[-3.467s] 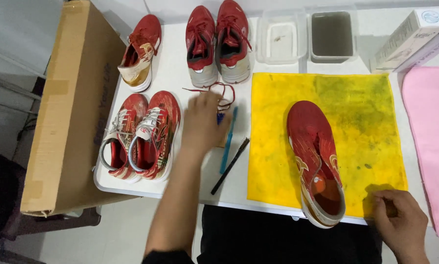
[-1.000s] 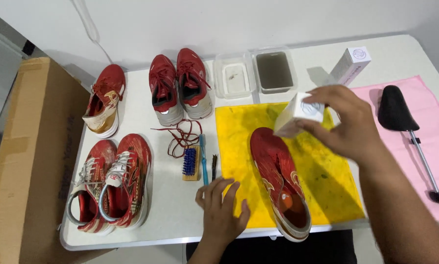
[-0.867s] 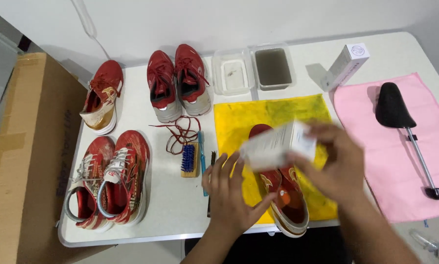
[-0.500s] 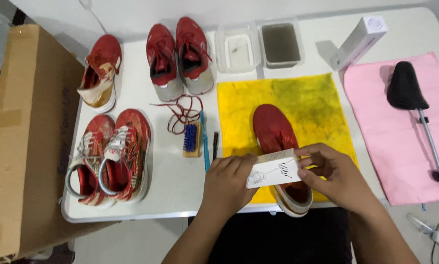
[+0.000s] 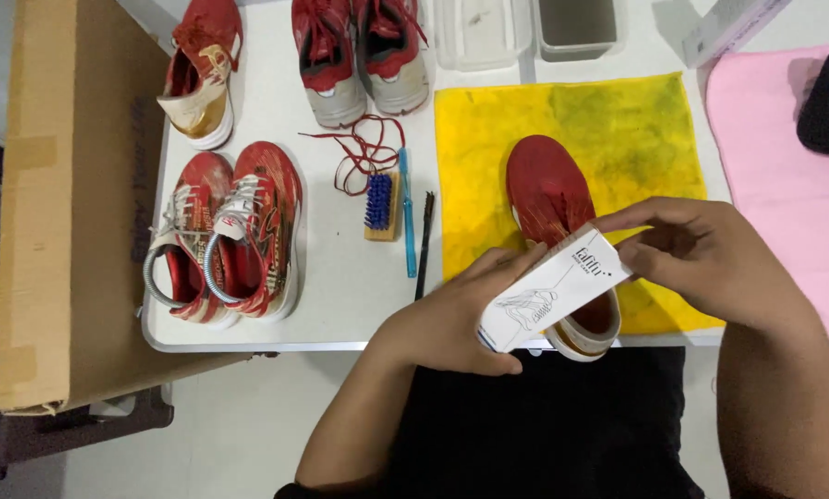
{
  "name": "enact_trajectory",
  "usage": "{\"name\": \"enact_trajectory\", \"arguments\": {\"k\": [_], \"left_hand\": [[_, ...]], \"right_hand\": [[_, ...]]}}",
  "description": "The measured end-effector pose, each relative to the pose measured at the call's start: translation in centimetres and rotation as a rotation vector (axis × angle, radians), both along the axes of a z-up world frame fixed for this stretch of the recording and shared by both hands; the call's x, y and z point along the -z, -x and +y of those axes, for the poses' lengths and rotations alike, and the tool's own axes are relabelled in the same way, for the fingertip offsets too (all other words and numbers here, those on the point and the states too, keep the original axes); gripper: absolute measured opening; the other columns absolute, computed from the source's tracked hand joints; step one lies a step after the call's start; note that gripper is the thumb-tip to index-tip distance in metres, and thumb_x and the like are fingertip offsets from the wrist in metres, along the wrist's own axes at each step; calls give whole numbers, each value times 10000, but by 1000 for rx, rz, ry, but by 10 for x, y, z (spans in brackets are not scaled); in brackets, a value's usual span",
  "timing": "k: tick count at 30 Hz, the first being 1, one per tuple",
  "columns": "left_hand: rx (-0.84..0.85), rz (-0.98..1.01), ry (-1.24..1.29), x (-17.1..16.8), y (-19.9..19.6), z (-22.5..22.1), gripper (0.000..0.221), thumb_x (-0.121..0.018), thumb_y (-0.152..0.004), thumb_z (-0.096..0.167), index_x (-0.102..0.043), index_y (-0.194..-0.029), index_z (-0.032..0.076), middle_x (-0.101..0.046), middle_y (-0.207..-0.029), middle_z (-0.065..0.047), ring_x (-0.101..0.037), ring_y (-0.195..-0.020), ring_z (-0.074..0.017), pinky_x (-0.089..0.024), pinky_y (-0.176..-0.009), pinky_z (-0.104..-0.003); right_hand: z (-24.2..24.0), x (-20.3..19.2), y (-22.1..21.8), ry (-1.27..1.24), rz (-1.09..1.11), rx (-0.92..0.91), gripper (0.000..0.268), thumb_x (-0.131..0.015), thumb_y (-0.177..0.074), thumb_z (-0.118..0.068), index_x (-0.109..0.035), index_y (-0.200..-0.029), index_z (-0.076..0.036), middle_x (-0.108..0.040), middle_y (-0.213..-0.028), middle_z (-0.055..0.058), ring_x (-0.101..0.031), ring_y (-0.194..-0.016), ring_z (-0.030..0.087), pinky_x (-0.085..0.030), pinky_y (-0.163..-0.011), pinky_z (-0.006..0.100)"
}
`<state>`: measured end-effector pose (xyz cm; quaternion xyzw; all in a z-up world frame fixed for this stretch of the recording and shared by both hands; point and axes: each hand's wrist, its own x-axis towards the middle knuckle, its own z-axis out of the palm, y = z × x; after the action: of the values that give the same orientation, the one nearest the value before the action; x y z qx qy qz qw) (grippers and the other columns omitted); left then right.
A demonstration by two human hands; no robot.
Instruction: Preparing a shoe cleaning solution by pouring liquid into a container and mixing it with a brush.
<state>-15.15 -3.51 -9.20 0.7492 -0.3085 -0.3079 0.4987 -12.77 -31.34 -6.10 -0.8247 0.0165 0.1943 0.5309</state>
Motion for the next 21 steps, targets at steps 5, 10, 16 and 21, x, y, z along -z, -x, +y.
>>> {"name": "enact_trajectory", "arguments": {"k": [5,10,16,21], "left_hand": [[6,12,-39,2,1,-2,1230,-831,-726,245,-19,-1650,218,-311,-1561,-132,-359,-1441,-303,-383,-1124,-402],[8,-84,29,21,10,-3,1179,-832,-750,189,-75,-1654,199,-303,-1544,-120,-320,-1478,-304,-318,-1213,-409],[-6,-107,25,12,22,-22,1053,-769,-725,249,-213,-1619,195,-427,-1536,-178,-419,-1416,-367,-371,-1127,-455],[-28,-110,-181,24,34,-19,1079,-785,-718,201,-220,-1637,212,-503,-1444,-193,-453,-1300,-367,-380,-1063,-468]], "right_hand": [[-4,0,-4,16,32,-3,308,-660,-878,43,-799,-1151,11,-851,-1092,176,-779,-963,219,-642,-866,325],[-8,1,3,154,-19,-62,315,-785,-818,-10,-862,-1116,-79,-857,-798,116,-652,-626,144,-501,-610,268],[-15,14,21,169,-171,-69,343,-641,-870,-14,-802,-1152,-126,-808,-857,20,-674,-654,106,-506,-577,246],[-23,28,40,199,-152,-292,453,-850,-742,-185,-819,-1190,-238,-928,-955,-70,-863,-837,63,-686,-788,226]]}}
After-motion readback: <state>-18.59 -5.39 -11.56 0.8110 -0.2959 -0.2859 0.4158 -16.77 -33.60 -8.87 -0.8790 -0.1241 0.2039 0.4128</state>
